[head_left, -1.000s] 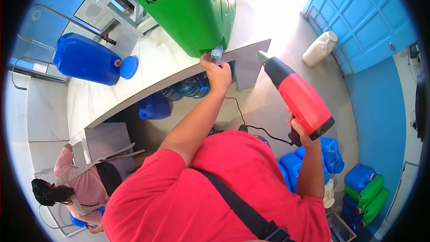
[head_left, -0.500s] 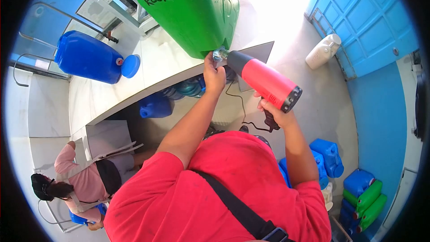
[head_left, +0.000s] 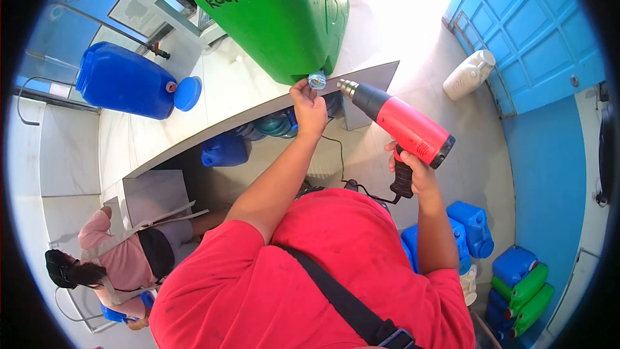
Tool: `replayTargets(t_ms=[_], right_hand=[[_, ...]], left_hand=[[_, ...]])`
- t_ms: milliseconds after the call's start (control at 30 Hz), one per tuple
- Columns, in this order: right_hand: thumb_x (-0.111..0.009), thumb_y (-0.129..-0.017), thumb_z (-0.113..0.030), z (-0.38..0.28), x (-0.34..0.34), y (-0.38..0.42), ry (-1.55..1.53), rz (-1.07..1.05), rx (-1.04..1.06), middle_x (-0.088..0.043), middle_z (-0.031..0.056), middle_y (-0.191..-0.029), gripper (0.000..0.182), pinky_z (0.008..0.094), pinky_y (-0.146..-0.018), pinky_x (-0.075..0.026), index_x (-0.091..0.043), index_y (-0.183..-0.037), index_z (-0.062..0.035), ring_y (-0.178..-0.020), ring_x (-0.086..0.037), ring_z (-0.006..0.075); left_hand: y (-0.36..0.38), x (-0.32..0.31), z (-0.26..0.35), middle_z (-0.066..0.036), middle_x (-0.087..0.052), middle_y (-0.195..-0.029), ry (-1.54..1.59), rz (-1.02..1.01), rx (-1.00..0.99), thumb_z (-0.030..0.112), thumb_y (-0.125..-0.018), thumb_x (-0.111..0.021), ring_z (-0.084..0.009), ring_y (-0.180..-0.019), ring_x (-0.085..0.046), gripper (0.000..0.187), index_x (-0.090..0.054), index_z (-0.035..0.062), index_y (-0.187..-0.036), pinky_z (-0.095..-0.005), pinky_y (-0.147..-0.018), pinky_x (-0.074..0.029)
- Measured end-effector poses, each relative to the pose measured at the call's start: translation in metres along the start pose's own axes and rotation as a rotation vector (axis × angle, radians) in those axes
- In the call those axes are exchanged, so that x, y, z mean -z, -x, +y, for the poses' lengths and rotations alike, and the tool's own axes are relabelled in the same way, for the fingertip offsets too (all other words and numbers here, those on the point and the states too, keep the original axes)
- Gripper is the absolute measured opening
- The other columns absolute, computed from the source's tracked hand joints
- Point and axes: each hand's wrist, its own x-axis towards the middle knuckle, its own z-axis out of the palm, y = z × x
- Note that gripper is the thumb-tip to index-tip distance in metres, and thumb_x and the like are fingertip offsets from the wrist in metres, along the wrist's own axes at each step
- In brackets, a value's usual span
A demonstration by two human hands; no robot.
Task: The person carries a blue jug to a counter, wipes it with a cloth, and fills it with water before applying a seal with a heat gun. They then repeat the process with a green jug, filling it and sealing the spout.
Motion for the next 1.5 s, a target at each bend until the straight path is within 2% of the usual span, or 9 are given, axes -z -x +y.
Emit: replayTargets(t_ms=[333,633,700,833,900,1067,1133,1300,1500], right_hand=[[-0.065,-0.089,-0.023,0.009,0.006,0.006,0.043,-0.042,-0.027,-0.068,0.0159,-0.107,0.048,0.0322,-0.061,-0.054,-0.057,-0.130,0.0008,-0.072,-0.065,0.0204],[-0.065,-0.089,-0.024,0.001,-0.014,-0.019,0.003,-0.053,0.019,-0.068,0.0170,-0.108,0.048,0.0330,-0.061,-0.054,-0.057,-0.129,0.0017,-0.072,-0.065,0.0209],[-0.065,-0.089,-0.024,-0.001,-0.012,-0.024,0.027,-0.013,0.026,-0.068,0.0175,-0.109,0.048,0.0329,-0.061,-0.054,-0.058,-0.129,0.0016,-0.072,-0.065,0.0208],[-0.067,-0.090,-0.020,-0.004,0.001,-0.017,-0.004,-0.002,-0.013,-0.070,0.0146,-0.109,0.041,0.0320,-0.062,-0.055,-0.060,-0.125,0.0003,-0.073,-0.066,0.0189],[-0.066,-0.089,-0.023,-0.003,0.003,-0.012,0.016,-0.014,-0.022,-0.069,0.0155,-0.108,0.044,0.0318,-0.062,-0.055,-0.059,-0.126,0.0010,-0.072,-0.066,0.0196],[-0.067,-0.087,-0.029,0.007,-0.001,-0.014,0.011,-0.051,-0.007,-0.068,0.0164,-0.109,0.054,0.0325,-0.063,-0.054,-0.057,-0.130,0.0020,-0.072,-0.066,0.0211],[-0.068,-0.087,-0.028,0.009,-0.006,-0.017,-0.025,-0.069,0.000,-0.069,0.0159,-0.110,0.053,0.0334,-0.064,-0.054,-0.057,-0.129,0.0015,-0.073,-0.066,0.0212],[-0.077,-0.078,-0.036,0.007,0.013,0.007,0.111,-0.112,-0.076,-0.069,0.0156,-0.110,0.066,0.0336,-0.065,-0.054,-0.058,-0.129,0.0023,-0.076,-0.066,0.0209],[-0.073,-0.087,-0.020,-0.017,-0.070,-0.010,0.425,-0.434,-0.017,-0.067,0.0041,-0.080,0.031,0.0281,-0.059,-0.045,-0.067,-0.112,-0.0028,-0.066,-0.058,0.0123]], left_hand=[[0.002,-0.006,-0.002,-0.023,-0.043,-0.143,0.236,0.087,0.100,-0.014,-0.083,-0.044,-0.0286,-0.138,-0.048,0.045,-0.031,0.0032,-0.123,-0.0329,-0.113,-0.038],[-0.010,0.003,0.035,-0.024,-0.049,-0.139,0.677,0.219,0.606,-0.013,-0.084,-0.042,-0.0357,-0.129,-0.057,0.046,-0.034,0.0067,-0.125,-0.0485,-0.106,-0.045],[-0.020,0.016,0.025,-0.020,-0.051,-0.136,0.778,0.142,0.826,-0.012,-0.082,-0.042,-0.0321,-0.125,-0.059,0.066,-0.028,0.0068,-0.144,-0.0466,-0.104,-0.044],[-0.017,0.018,0.033,-0.018,-0.052,-0.137,0.830,0.033,0.838,-0.011,-0.082,-0.043,-0.0299,-0.125,-0.059,0.081,-0.016,0.0130,-0.155,-0.0484,-0.104,-0.043],[-0.013,0.013,0.037,-0.017,-0.059,-0.133,0.754,0.092,0.810,-0.009,-0.083,-0.043,-0.0306,-0.125,-0.060,0.039,-0.042,0.0082,-0.118,-0.0506,-0.101,-0.046],[-0.007,0.021,0.031,-0.013,-0.061,-0.131,0.766,0.075,0.826,-0.008,-0.083,-0.046,-0.0269,-0.118,-0.062,0.044,-0.041,0.0104,-0.123,-0.0475,-0.099,-0.047],[-0.006,0.035,0.025,-0.010,-0.056,-0.134,0.622,-0.060,0.914,-0.007,-0.084,-0.048,-0.0232,-0.115,-0.061,0.060,-0.035,0.0124,-0.140,-0.0415,-0.095,-0.048],[0.012,0.101,0.057,-0.008,-0.062,-0.124,0.218,0.047,0.772,0.001,-0.090,-0.056,-0.0187,-0.103,-0.062,0.037,-0.043,0.0100,-0.124,-0.0358,-0.089,-0.049],[-0.048,0.254,0.067,-0.008,-0.063,-0.117,-0.348,0.113,0.152,0.012,-0.091,-0.065,-0.0200,-0.100,-0.060,0.035,-0.048,0.0053,-0.120,-0.0391,-0.090,-0.047]])
